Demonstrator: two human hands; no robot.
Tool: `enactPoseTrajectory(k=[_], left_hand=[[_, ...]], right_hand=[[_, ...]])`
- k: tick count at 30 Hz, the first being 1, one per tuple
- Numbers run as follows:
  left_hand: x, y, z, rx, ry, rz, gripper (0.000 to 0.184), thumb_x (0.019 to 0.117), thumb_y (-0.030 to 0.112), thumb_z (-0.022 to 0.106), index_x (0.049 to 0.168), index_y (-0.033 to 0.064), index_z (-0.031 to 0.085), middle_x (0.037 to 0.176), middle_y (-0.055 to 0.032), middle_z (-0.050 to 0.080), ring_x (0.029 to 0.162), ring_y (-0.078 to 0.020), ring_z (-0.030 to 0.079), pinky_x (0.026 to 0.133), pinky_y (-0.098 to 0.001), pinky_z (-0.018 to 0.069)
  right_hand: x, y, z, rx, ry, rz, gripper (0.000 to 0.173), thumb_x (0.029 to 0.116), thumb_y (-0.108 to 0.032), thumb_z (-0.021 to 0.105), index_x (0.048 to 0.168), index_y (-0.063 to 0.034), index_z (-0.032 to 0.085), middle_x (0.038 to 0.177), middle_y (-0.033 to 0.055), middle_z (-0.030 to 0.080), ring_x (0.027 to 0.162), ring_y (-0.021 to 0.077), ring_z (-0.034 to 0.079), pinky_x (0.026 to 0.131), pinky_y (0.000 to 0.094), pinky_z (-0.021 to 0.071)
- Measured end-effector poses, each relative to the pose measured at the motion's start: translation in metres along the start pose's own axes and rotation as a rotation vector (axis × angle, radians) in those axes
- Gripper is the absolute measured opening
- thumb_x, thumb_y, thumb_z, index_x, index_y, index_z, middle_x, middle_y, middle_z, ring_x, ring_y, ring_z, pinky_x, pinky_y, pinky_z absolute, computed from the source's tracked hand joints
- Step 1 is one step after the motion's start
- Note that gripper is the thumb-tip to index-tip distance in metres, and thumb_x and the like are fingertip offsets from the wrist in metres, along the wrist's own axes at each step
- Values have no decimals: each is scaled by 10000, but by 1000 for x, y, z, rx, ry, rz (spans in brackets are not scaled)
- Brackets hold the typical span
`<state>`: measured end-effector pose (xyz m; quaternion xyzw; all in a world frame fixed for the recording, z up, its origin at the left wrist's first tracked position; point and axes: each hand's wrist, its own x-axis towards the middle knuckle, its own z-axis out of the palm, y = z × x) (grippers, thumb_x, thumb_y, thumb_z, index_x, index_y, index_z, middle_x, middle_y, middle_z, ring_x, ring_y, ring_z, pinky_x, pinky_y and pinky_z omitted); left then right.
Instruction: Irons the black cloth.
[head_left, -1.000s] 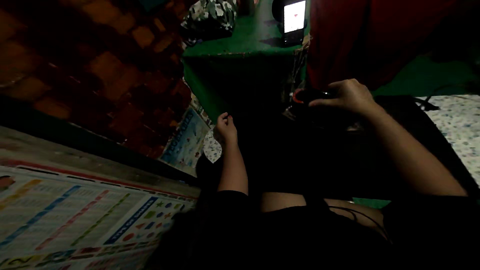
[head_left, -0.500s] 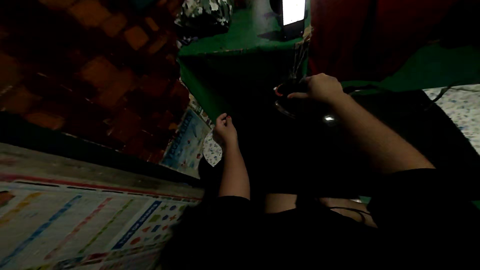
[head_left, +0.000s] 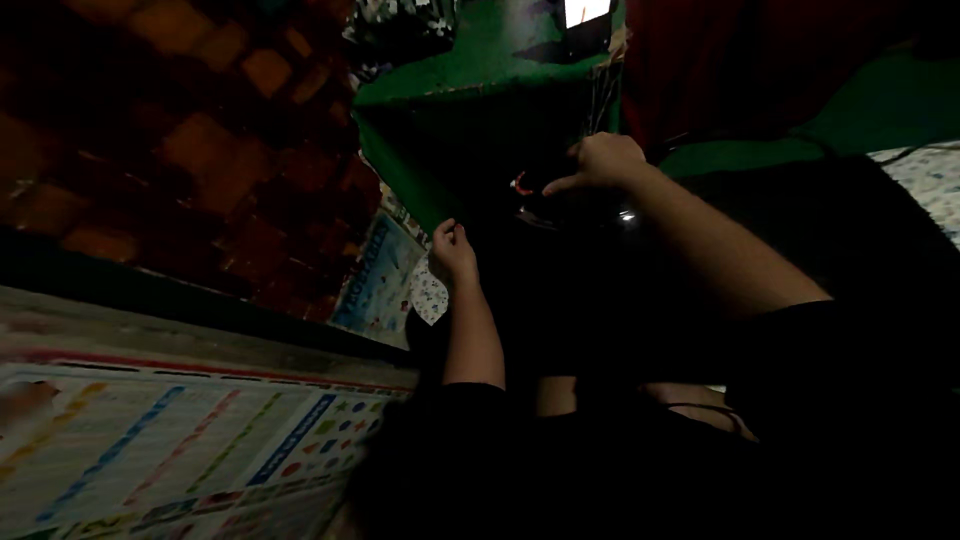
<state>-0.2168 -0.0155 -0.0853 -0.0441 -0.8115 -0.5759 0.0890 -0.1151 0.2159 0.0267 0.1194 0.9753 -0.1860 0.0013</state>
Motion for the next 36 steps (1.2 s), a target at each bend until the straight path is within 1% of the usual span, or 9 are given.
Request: enactPoseTrajectory(k=[3,7,12,21,25,28,31,34,36], left_hand=[[0,0,1,57,18,-11,328,1040,145,566,1334,5,605,1080,-181,698,892,-252,660,817,-432,529],[-2,4,-1,58,4,-21,336,1044,145,563,1343,-5,594,1136,-207,689,988,-280,660,890,-462,514],[0,-3,1,17,-9,32,344,1041,104,553,1355,-34,566,1014,-196,669,797,-213,623,749,-366,529],[0,1,-7,24,-71,-5,358,1046,124,555,1387,13,567,1152,-223,673,975,-290,645,865,-455,512],[0,2,-6,16,-75,5,343,1049,118,546,1373,8,569,1014,-186,676,743,-210,615,712,-389,523],[2,14,-8,-148,-157,-122,369,1060,94,517,1417,0,518,1150,-213,633,803,-187,600,735,-338,511],[22,30,1,-646,-152,-454,285,1062,84,458,1345,76,489,1065,-45,540,770,-80,554,689,-201,491],[43,47,14,-1270,15,-620,336,1095,91,391,1427,56,354,1359,-93,476,1215,-132,539,994,-201,472],[57,50,26,-1264,47,-551,401,1102,105,338,1498,55,297,1546,-104,380,1391,-166,447,1094,-247,419]], right_hand=[[-1,-18,5,-18,42,89,665,951,-634,629,1210,-22,672,1189,247,681,1152,449,647,919,674,488],[1,-15,6,-36,-47,-140,658,926,-624,672,1194,-23,687,1135,241,695,1103,447,657,912,686,481],[2,-26,8,-32,-57,-74,668,933,-641,649,1217,-38,686,1179,231,692,1145,432,651,932,672,484],[-35,14,3,78,-137,-297,544,895,-486,783,1086,19,716,1003,234,708,981,424,677,893,686,491],[-67,67,-13,79,-72,-138,520,903,-467,780,1064,22,713,966,233,701,946,427,675,859,682,495],[-90,106,-24,82,12,49,539,927,-485,747,1105,21,708,1010,260,700,986,458,668,874,702,482],[-106,132,-30,76,103,183,559,931,-517,728,1080,21,715,1009,278,698,993,480,664,863,722,474],[-113,135,-30,45,139,237,574,924,-547,722,1038,15,714,974,271,699,968,484,668,830,721,478],[-115,134,-29,31,147,244,580,919,-562,719,1040,6,711,963,260,703,957,478,675,816,717,485]])
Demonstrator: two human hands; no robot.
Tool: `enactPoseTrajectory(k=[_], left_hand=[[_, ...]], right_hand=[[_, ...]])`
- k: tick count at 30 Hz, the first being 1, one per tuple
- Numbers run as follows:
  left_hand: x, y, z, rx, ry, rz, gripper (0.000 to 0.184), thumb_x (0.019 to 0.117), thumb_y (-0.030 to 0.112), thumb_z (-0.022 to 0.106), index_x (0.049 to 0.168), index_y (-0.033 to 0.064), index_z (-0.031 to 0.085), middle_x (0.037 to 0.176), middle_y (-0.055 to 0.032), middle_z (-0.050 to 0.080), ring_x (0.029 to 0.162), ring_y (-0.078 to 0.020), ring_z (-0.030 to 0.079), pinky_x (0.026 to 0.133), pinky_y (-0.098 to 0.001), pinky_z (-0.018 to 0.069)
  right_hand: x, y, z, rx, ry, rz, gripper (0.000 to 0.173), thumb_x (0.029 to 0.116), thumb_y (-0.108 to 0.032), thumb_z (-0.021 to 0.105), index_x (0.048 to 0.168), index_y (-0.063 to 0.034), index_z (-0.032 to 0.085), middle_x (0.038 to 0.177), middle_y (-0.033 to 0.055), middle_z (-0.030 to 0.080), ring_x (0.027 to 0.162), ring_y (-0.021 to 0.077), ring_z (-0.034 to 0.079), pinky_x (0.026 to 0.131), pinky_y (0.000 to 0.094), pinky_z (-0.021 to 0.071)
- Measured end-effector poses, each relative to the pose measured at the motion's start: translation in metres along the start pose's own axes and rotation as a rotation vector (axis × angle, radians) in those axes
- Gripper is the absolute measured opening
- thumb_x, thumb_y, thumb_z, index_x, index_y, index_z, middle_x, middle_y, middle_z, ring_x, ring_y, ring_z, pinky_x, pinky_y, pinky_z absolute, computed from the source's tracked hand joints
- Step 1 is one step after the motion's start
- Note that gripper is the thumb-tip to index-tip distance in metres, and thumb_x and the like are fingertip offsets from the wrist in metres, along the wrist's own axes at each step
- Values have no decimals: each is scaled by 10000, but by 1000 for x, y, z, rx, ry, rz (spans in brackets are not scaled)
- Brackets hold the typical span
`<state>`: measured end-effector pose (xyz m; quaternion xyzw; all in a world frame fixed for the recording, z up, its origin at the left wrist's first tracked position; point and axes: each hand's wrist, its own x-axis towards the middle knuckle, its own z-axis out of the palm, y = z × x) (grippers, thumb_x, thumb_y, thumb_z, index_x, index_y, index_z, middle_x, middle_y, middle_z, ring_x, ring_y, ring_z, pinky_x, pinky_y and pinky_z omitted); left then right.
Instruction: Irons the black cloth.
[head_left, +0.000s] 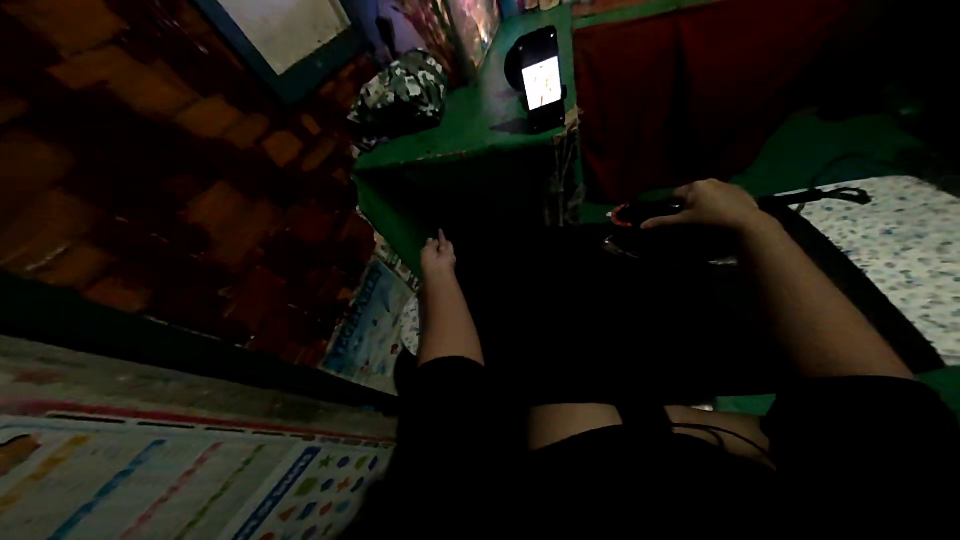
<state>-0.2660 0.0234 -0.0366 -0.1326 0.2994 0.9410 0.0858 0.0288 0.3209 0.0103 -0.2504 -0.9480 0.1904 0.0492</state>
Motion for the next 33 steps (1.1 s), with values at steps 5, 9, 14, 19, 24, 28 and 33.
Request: enactPoseTrajectory(k=[5,9,14,19,24,28,33], left_hand=[[1,-15,2,1087,-329,180,613,1057,259,557,1572,44,302,1544,-259,416,1392,-387,448,1079,-548,424],[-9,-14,-4,1911,-1042,229,753,880,306,812,1506,60,474,1557,-210,441,1452,-393,402,1156,-671,300],[10,-26,-4,1983,-1034,429,369,947,186,738,1222,-53,680,1407,-273,560,1367,-435,481,1096,-691,333],[15,-39,26,1994,-511,521,378,1044,245,593,1300,-28,641,1367,-300,564,1325,-463,505,1085,-683,347],[26,-52,68,1921,-366,525,337,1063,168,504,1305,-36,619,1247,-287,656,1202,-452,619,1022,-630,464],[19,-66,113,1827,-455,545,361,1072,148,490,1377,-32,559,1271,-274,640,1206,-417,615,1036,-577,466],[25,-79,185,1553,-651,757,463,1030,202,604,1403,-59,523,1409,-298,537,1268,-397,566,1070,-487,464]], right_hand=[[-1,6,-3,20,-63,-113,544,908,-523,754,1050,1,723,946,242,706,940,448,678,831,698,493],[-4,8,-3,64,-124,-240,482,848,-498,822,994,-43,753,851,166,714,840,379,685,774,664,504],[6,-15,-1,-3,-57,-64,584,894,-555,752,1019,14,714,938,248,703,943,457,677,806,684,492],[26,-40,9,-63,-19,-14,621,934,-607,672,1086,-6,701,1021,246,707,1029,444,683,856,650,516],[51,-30,15,23,-132,-342,610,824,-634,778,958,-41,725,825,154,696,824,365,684,746,629,521],[52,-52,15,-15,-80,-144,636,891,-647,700,1073,-38,716,948,192,720,953,394,701,815,622,531],[49,-57,21,5,-10,-94,642,903,-667,668,1067,-48,711,967,178,723,977,384,704,817,597,542]])
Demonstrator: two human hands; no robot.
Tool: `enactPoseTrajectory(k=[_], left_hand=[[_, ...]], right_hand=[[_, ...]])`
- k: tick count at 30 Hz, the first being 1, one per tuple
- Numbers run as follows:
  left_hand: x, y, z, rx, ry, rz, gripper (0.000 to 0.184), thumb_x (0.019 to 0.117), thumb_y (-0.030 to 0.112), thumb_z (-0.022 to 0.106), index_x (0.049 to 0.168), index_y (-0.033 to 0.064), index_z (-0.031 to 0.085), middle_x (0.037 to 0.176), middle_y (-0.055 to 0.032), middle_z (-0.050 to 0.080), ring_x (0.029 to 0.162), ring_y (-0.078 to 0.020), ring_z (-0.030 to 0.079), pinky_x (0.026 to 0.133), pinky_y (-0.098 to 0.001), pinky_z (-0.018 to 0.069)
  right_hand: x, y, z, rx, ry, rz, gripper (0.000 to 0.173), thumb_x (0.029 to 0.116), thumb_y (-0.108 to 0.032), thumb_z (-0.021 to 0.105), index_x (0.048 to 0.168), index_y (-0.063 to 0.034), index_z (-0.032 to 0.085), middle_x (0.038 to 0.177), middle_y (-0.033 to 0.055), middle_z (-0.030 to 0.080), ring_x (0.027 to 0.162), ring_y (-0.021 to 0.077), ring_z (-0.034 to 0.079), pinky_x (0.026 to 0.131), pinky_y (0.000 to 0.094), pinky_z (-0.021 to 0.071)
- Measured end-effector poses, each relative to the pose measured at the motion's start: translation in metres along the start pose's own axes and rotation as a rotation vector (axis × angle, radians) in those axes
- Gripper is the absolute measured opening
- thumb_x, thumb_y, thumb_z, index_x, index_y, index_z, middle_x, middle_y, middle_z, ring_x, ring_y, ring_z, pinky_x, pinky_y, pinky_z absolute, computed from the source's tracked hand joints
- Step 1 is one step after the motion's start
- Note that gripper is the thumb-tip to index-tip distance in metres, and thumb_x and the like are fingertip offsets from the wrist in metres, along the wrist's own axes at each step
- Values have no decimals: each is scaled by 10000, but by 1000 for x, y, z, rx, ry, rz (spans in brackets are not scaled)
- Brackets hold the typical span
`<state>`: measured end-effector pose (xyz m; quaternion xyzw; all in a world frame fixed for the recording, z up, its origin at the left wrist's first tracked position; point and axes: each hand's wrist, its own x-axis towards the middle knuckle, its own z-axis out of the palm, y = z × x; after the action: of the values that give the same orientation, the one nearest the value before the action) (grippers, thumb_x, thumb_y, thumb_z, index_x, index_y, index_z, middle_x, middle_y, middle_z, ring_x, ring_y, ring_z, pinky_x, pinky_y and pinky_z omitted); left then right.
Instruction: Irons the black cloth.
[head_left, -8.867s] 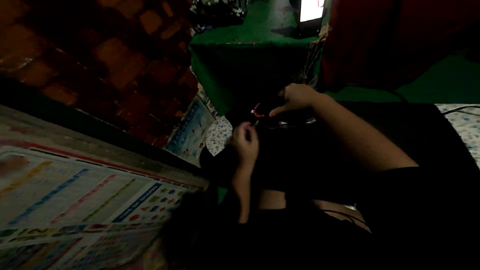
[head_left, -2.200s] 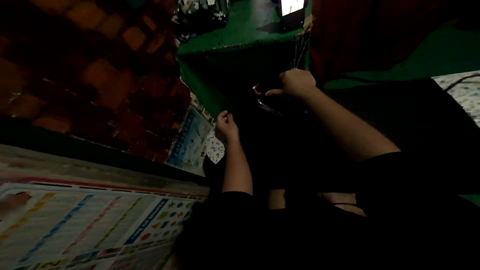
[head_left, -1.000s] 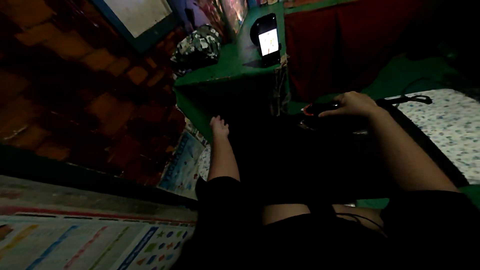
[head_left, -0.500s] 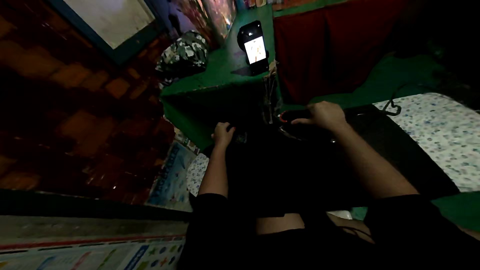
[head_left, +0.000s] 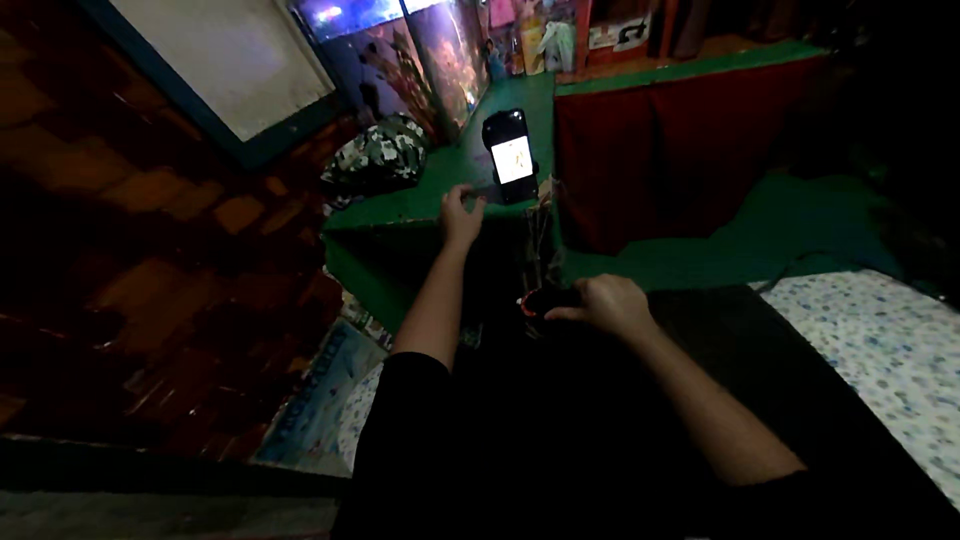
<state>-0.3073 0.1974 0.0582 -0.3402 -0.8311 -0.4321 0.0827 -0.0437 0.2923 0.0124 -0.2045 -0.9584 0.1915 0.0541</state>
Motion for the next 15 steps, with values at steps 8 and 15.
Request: enactPoseTrajectory(k=[8,15], left_hand=[[109,72,19,247,-43,265,527,1028,283,565,1520,112,481,1583,-178,415,1478,-406,342,1130,-705,238],[146,77,40,250,-201,99,438,1082,229,422,1487,102,532,1500,-157,537,1435,-331,450,1174,-586,300]], right_hand=[[11,29,-6,31,-298,-472,708,811,-720,718,887,-17,694,783,171,670,789,376,667,730,624,498],[27,1,-11,4,-256,-127,700,969,-669,560,1183,-11,667,1083,214,708,1080,394,685,891,589,530]])
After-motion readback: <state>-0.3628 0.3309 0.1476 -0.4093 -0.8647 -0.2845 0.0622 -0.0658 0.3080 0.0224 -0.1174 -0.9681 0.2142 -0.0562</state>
